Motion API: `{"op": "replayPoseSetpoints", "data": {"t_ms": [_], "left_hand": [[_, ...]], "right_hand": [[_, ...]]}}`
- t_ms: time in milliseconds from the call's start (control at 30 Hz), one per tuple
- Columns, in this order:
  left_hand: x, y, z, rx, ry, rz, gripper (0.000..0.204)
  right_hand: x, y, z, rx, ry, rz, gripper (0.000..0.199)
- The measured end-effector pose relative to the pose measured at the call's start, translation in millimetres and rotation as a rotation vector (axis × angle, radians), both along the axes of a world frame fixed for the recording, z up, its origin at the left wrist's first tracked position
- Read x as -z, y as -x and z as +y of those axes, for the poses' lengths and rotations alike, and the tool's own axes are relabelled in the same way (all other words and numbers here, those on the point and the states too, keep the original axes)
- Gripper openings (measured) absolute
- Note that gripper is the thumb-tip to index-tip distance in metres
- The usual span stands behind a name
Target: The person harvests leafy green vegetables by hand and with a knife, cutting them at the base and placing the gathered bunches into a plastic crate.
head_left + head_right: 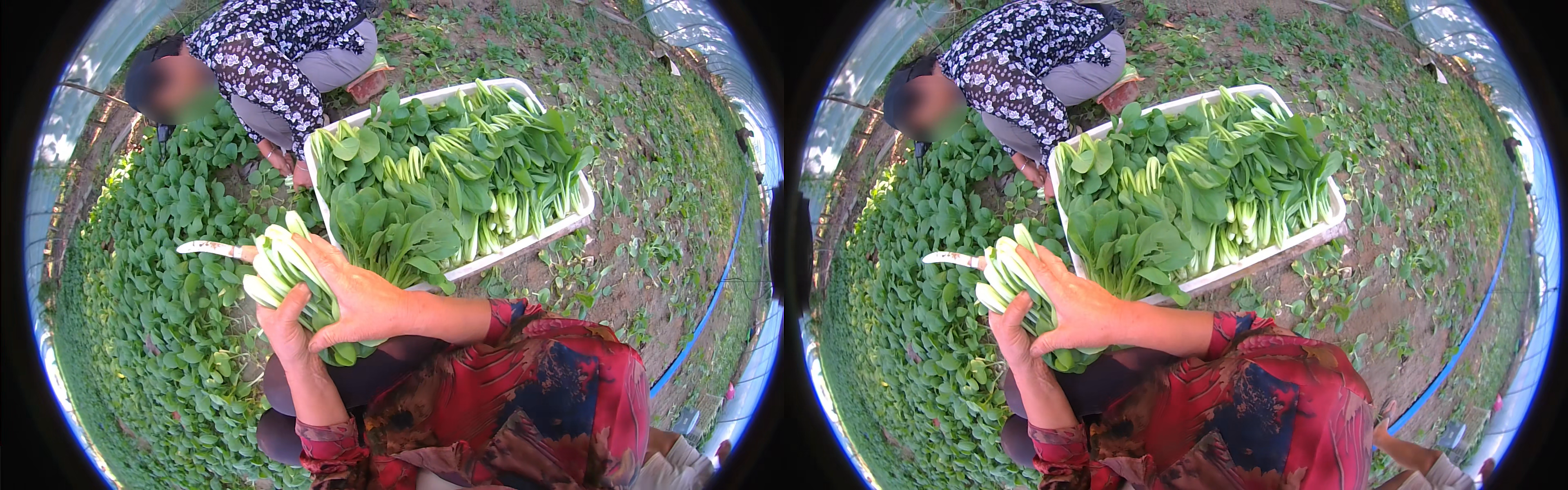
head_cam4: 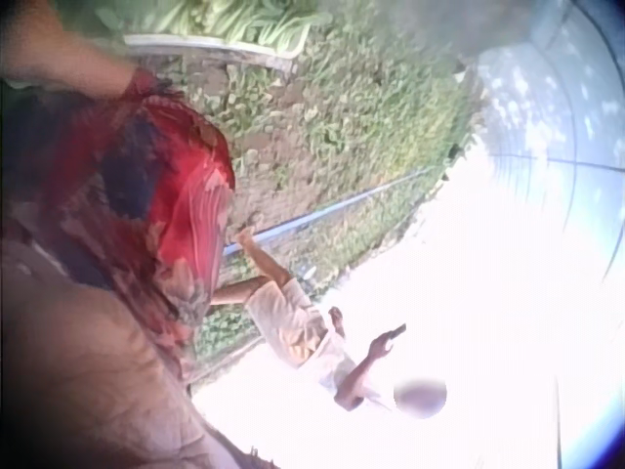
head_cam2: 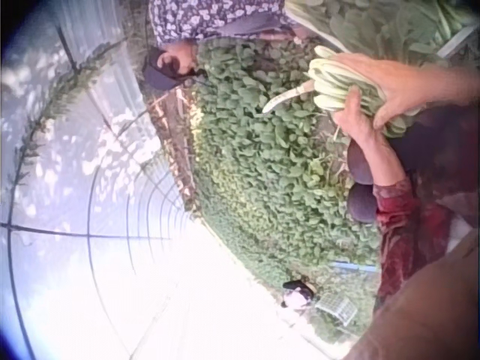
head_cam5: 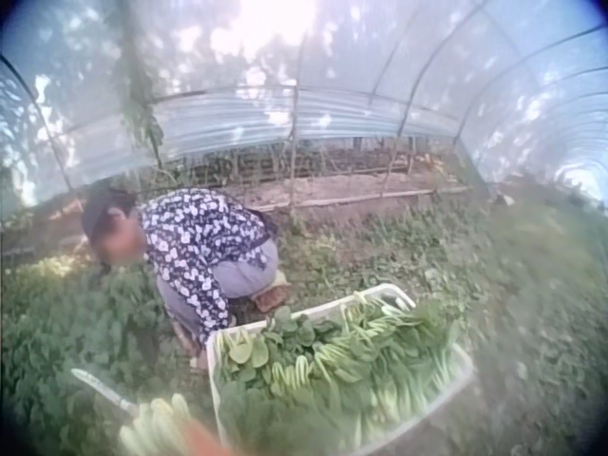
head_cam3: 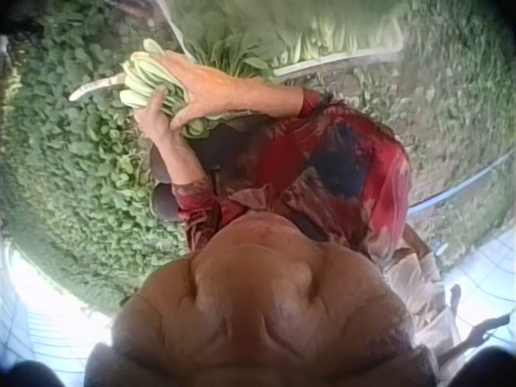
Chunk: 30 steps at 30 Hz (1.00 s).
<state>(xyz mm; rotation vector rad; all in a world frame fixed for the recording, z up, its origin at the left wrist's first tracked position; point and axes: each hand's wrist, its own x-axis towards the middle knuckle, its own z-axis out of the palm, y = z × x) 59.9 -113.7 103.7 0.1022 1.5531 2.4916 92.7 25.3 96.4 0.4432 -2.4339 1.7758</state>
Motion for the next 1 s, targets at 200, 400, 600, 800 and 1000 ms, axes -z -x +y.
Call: {"op": "replayPoseSetpoints", "data": {"t_ms": [200,400,600,800,1000], "left_hand": [[-1.9,6.5,20.9,0.044,-0.112,-0.145,0.063],[-5.6,31.7,11.6,0.100,-0.221,-0.027,0.075],[19.8,35.4,-18.4,0.016,-0.184,-0.087,0.068],[34.3,36.1,-16.5,0.026,-0.244,-0.137,0.059],[34.3,37.3,-21.5,-0.021,-0.248,-0.170,0.061]], "right_hand": [[26.4,9.2,11.9,0.029,0.624,-0.057,0.106],[-19.5,46.1,100.5,0.338,0.651,0.057,0.090],[-4.4,127.3,180.0,0.458,0.497,0.004,0.075],[120.9,184.8,227.3,0.692,-0.220,-0.379,0.083],[174.6,199.2,240.6,0.498,0.151,-0.421,0.089]]}}
